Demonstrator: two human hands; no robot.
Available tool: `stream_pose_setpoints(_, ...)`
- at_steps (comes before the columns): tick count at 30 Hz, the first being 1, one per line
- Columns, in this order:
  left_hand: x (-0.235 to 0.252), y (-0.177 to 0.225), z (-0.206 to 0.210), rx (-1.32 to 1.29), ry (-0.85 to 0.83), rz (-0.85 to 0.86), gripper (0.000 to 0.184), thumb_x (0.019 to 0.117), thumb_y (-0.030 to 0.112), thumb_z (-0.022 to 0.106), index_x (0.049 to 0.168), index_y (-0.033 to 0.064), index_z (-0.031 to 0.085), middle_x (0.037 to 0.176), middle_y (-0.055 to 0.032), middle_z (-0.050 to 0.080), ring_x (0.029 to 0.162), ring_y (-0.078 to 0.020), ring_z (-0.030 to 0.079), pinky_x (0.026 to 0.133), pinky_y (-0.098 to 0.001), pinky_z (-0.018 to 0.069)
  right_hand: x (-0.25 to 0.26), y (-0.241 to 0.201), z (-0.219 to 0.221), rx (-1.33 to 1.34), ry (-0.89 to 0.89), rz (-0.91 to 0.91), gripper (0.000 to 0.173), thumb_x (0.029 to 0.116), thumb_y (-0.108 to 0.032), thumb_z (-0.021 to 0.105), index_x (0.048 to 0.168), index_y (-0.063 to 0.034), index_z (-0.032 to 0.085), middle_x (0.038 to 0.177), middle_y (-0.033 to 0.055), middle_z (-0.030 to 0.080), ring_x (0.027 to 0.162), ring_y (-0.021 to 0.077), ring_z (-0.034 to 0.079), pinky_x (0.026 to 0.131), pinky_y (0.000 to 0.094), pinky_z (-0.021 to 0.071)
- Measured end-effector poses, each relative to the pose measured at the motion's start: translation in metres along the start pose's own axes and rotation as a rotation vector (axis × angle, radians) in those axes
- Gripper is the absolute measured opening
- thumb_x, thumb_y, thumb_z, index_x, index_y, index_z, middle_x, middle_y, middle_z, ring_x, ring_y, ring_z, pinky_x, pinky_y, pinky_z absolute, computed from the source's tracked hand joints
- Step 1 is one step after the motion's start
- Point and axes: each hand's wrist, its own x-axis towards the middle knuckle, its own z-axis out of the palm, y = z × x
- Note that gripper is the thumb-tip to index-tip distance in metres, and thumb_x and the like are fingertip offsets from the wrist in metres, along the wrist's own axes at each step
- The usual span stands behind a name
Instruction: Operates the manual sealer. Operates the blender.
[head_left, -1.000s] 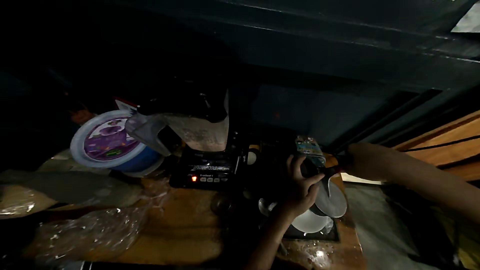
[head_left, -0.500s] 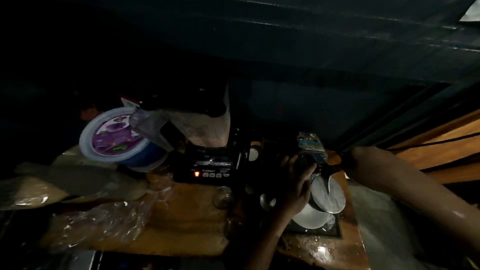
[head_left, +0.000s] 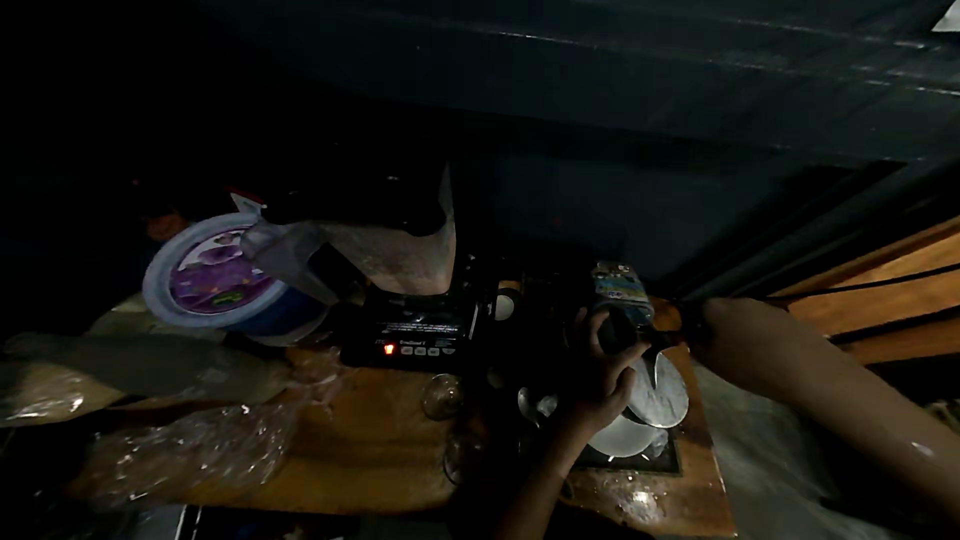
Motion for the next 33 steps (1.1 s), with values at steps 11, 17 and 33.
stream_pose_setpoints(11, -0.006, -0.002, 0.004, -0.026, -0.027, -0.006, 0.048, 0.0995, 0.027, 0.048, 0.143, 0.0433, 0.058, 0.165, -0.0170, 0.029, 0.155, -0.0416, 0.013, 0.121, -0.0668, 0.0127, -0.005, 0.002, 0.015, 0.012, 0.058, 0.029, 0.021, 0.0979, -0.027, 0.067, 0.089, -0.0078, 0.067, 0.083, 0.0147, 0.068, 0.084, 0.0355, 0.069, 0.070, 0.0561, 0.0553)
stream_pose_setpoints(17, 0.001, 0.001, 0.005, -0.027, -0.036, -0.027, 0.048, 0.0971, 0.026, 0.049, 0.141, 0.0444, 0.060, 0.160, -0.0176, 0.035, 0.152, -0.0457, 0.017, 0.116, -0.0708, 0.0158, -0.004, 0.005, 0.020, 0.011, 0.110, 0.006, 0.026, 0.0968, -0.028, 0.068, 0.080, -0.0085, 0.065, 0.077, 0.0137, 0.066, 0.077, 0.0350, 0.068, 0.065, 0.0561, 0.0542)
stream_pose_setpoints(33, -0.035, -0.004, 0.005, -0.358, 0.240, -0.514, 0.034, 0.1060, 0.018, 0.047, 0.136, 0.0143, 0.063, 0.143, -0.0092, 0.056, 0.133, -0.0236, 0.052, 0.109, -0.0453, 0.0459, -0.013, 0.002, 0.034, -0.012, 0.160, 0.044, 0.029, 0.0977, -0.028, 0.068, 0.077, -0.0074, 0.064, 0.074, 0.0154, 0.065, 0.075, 0.0368, 0.068, 0.062, 0.0568, 0.0539)
